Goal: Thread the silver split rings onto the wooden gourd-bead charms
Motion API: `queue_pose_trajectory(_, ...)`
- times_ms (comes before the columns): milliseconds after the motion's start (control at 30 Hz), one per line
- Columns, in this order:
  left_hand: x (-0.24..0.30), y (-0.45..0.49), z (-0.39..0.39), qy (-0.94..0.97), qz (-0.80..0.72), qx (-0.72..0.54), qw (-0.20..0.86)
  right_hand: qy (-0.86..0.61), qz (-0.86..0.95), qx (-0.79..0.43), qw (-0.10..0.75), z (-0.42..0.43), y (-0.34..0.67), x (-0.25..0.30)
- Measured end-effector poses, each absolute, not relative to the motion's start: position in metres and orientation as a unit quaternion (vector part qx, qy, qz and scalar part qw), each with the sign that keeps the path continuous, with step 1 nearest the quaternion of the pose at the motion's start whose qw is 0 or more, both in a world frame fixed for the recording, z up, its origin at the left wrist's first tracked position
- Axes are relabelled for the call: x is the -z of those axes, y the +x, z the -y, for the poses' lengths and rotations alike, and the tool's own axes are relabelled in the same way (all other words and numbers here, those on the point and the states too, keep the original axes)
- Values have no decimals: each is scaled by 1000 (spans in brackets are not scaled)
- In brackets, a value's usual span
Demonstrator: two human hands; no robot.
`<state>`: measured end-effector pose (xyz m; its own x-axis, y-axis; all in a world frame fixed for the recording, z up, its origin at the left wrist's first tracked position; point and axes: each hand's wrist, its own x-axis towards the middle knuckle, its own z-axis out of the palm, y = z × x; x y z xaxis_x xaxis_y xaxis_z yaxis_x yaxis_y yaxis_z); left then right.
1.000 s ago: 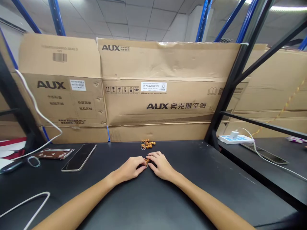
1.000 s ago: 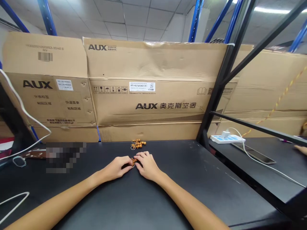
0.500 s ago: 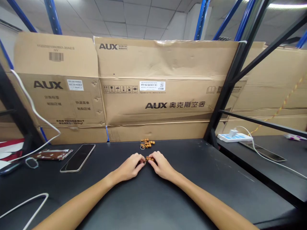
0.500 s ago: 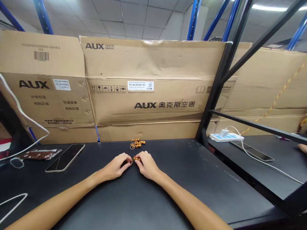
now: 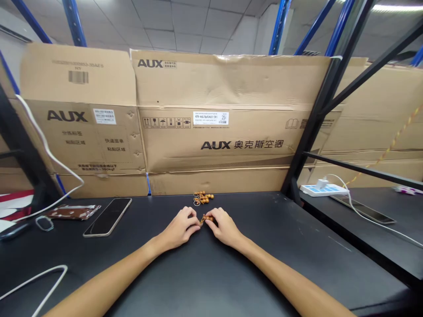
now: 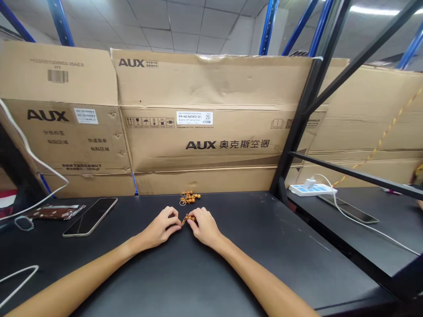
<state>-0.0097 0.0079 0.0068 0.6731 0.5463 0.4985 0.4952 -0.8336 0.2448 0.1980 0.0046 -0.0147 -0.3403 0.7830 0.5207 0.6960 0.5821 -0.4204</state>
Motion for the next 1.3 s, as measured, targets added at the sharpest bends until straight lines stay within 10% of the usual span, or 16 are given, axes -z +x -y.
queue_pose_trajectory(1300, -6, -9, -2, 910, -298, -287, 17, -374, 854, -85, 352, 11, 193, 1)
